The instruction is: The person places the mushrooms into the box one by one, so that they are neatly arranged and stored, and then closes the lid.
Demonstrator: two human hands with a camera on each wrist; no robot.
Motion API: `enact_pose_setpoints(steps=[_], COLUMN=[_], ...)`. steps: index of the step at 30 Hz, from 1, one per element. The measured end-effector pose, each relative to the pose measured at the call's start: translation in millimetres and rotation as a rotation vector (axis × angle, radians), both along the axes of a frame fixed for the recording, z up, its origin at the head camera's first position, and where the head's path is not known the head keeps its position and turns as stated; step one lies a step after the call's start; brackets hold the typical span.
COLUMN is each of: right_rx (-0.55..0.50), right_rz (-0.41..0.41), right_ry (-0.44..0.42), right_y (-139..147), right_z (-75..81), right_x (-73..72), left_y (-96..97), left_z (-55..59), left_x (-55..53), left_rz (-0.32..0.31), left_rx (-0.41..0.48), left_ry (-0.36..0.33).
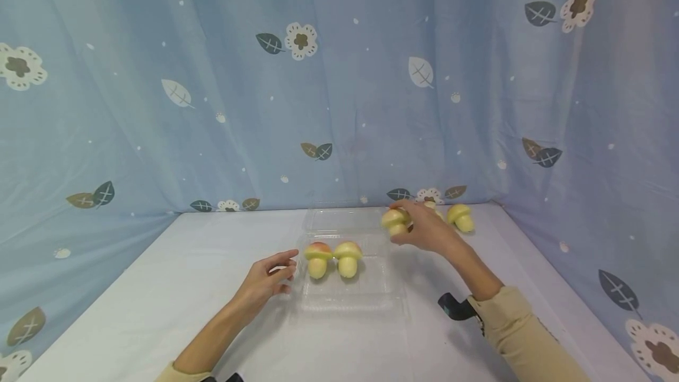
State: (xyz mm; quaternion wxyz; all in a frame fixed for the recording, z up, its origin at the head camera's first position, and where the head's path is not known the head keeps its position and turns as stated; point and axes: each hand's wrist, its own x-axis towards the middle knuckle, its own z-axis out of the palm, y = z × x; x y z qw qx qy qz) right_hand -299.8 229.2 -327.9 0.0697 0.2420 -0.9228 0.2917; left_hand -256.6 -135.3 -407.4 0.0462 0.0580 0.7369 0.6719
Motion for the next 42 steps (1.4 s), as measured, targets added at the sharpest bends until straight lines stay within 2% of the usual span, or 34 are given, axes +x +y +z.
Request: enact_pose_setpoints(steps=[7,20,28,35,42], right_rx=[0.003,0.012,0.043,0.082,0.131], right_rz=[0.024,0.093,0.072,0.006,-0.032], right_ry=[-0.043,-0.054,-0.086,-0.070,-0.089], right_y=[-10,-26,-36,-46,-53], right_z=[0.7,-3.8,-3.1,-2.5,-7.0], right_x=[3.8,8.7,12.0,18.8,18.2], left_y=[-0.4,0.7,1.7,1.5,1.2], left_z=[0.7,0.9,3.0,2.3,1.3], left_x=[0.9,1.6,3.2,2.5,1.7], left_rz=[0.000,0.001,0.011,0.009,0.006], left_rx=[0.003,0.003,0.008,0.009,0.010], left_ry=[0.007,0.011,0.014,0.012,0.010])
